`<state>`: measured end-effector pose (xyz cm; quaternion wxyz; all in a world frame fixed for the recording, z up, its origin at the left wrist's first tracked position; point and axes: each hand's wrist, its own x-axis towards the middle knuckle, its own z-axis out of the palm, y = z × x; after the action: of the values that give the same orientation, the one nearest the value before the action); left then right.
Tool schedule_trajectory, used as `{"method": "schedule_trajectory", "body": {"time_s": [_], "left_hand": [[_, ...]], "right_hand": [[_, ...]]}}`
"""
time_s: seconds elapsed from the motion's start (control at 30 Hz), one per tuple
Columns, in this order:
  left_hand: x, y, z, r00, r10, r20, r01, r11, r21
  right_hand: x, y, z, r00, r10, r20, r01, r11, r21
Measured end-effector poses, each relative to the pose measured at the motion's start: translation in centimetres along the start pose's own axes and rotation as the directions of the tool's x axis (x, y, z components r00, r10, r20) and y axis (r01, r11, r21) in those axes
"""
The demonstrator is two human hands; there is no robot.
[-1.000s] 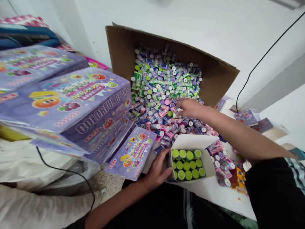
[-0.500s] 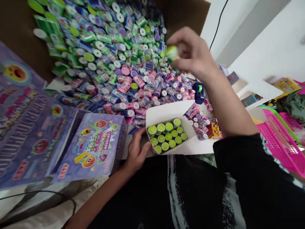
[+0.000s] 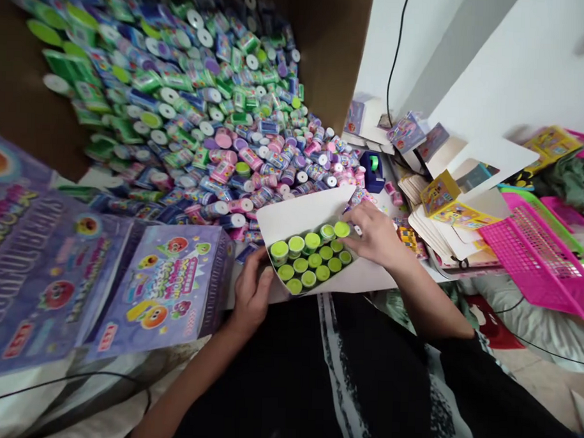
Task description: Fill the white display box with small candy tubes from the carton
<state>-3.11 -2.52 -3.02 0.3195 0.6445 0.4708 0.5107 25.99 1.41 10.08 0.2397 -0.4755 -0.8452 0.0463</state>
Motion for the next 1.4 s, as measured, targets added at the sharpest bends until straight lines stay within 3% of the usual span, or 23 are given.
{"method": "schedule_trajectory", "body": {"time_s": [0.17, 0.27, 0.37, 0.47, 0.7, 0.8, 0.9, 1.0, 1.13, 1.4], "left_hand": [[0.0, -0.1, 0.0, 1.000, -0.017, -0.009, 0.017, 1.000, 0.017], [0.0, -0.1, -0.2, 1.000, -0.031, 0.006, 0.031, 0.999, 0.007], [0.1, 0.0, -0.3, 0.999, -0.030, 0.026, 0.030, 1.000, -0.002], [0.2, 0.0, -0.3, 1.000, -0.015, 0.024, 0.016, 1.000, -0.014], [0.3, 0.4, -0.2, 0.999, -0.032, 0.012, 0.032, 0.999, 0.004], [0.3, 0.4, -0.2, 0.999, -0.046, 0.013, 0.046, 0.999, -0.007], [0.2, 0.2, -0.2, 0.999, -0.039, -0.006, 0.038, 0.998, -0.044], [0.1, 0.0, -0.2, 1.000, -0.029, -0.006, 0.028, 0.997, -0.067], [0.1, -0.4, 0.0, 1.000, -0.007, -0.026, 0.004, 0.997, -0.079], [-0.1, -1.0, 0.0, 0.999, 0.009, -0.031, -0.013, 0.993, -0.117]], "right_hand": [[1.0, 0.4, 0.4, 0.999, -0.017, 0.038, 0.012, 0.989, 0.147], [0.7, 0.3, 0.8, 0.999, -0.042, 0.001, 0.041, 0.983, 0.181], [0.0, 0.4, 0.9, 0.992, 0.070, -0.102, -0.039, 0.961, 0.274], [-0.6, 0.4, 0.9, 0.973, 0.191, -0.130, -0.133, 0.923, 0.360], [-0.7, -0.7, 0.7, 0.987, 0.136, -0.088, -0.123, 0.982, 0.142], [0.1, -1.6, 0.8, 0.996, 0.090, -0.003, -0.090, 0.996, -0.019], [0.9, -2.3, 1.3, 0.992, 0.095, 0.085, -0.089, 0.994, -0.063], [1.4, -2.5, 2.1, 0.981, 0.171, 0.094, -0.180, 0.979, 0.095], [1.7, -2.1, 3.2, 0.962, 0.267, 0.055, -0.267, 0.886, 0.379], [0.2, -1.8, 1.9, 0.962, 0.264, -0.075, -0.201, 0.864, 0.461]]}}
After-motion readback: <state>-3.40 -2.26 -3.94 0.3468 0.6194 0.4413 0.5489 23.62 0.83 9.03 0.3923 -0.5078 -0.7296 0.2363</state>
